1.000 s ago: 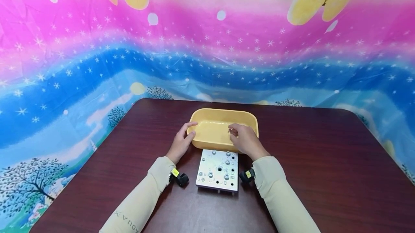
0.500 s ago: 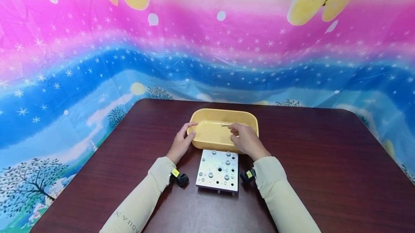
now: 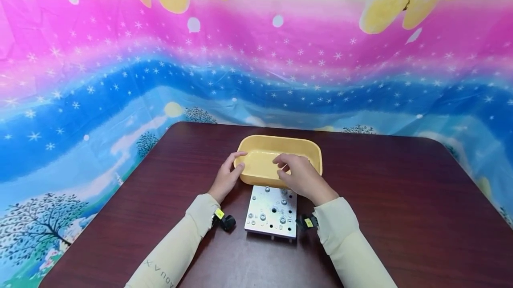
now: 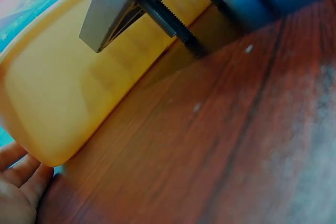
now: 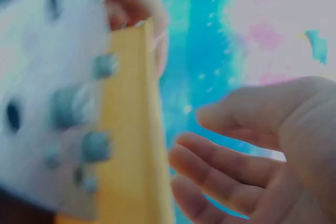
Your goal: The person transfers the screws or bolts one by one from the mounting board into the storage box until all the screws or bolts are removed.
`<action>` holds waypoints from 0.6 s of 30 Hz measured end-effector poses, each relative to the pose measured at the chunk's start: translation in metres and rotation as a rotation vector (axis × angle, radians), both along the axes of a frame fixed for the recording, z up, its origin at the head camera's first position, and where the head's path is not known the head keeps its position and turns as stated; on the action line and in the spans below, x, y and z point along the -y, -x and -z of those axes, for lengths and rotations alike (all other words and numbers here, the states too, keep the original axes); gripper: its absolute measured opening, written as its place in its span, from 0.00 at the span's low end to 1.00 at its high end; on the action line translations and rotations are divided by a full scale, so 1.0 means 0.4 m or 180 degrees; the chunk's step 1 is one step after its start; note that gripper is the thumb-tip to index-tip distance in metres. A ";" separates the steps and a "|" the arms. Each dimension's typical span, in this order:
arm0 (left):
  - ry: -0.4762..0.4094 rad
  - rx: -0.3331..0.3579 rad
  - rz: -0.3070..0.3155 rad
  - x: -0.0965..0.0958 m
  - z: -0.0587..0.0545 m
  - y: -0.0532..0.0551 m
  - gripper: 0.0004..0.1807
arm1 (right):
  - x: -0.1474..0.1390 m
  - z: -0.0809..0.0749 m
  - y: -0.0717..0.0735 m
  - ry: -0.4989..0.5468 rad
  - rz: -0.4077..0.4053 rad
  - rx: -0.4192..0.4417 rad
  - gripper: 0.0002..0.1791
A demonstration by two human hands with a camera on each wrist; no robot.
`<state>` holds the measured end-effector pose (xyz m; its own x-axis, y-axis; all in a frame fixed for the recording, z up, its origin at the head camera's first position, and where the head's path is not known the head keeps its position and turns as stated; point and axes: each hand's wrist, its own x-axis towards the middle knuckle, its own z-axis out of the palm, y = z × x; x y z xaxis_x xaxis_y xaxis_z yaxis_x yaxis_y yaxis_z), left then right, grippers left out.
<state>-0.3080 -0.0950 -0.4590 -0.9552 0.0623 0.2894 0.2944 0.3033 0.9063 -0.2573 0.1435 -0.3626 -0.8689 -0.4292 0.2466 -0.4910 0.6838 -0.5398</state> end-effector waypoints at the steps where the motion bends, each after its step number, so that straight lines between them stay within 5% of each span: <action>1: 0.0002 -0.0008 0.0000 -0.001 0.000 0.000 0.18 | 0.005 -0.010 -0.010 -0.0075 -0.0078 0.0007 0.13; 10: 0.0000 -0.0012 -0.0030 -0.001 0.002 -0.001 0.18 | 0.054 -0.070 -0.098 -0.0670 -0.0730 0.0583 0.11; 18: 0.0026 -0.0040 -0.0030 -0.001 0.001 -0.001 0.18 | 0.102 -0.077 -0.149 -0.0990 -0.0914 0.0581 0.07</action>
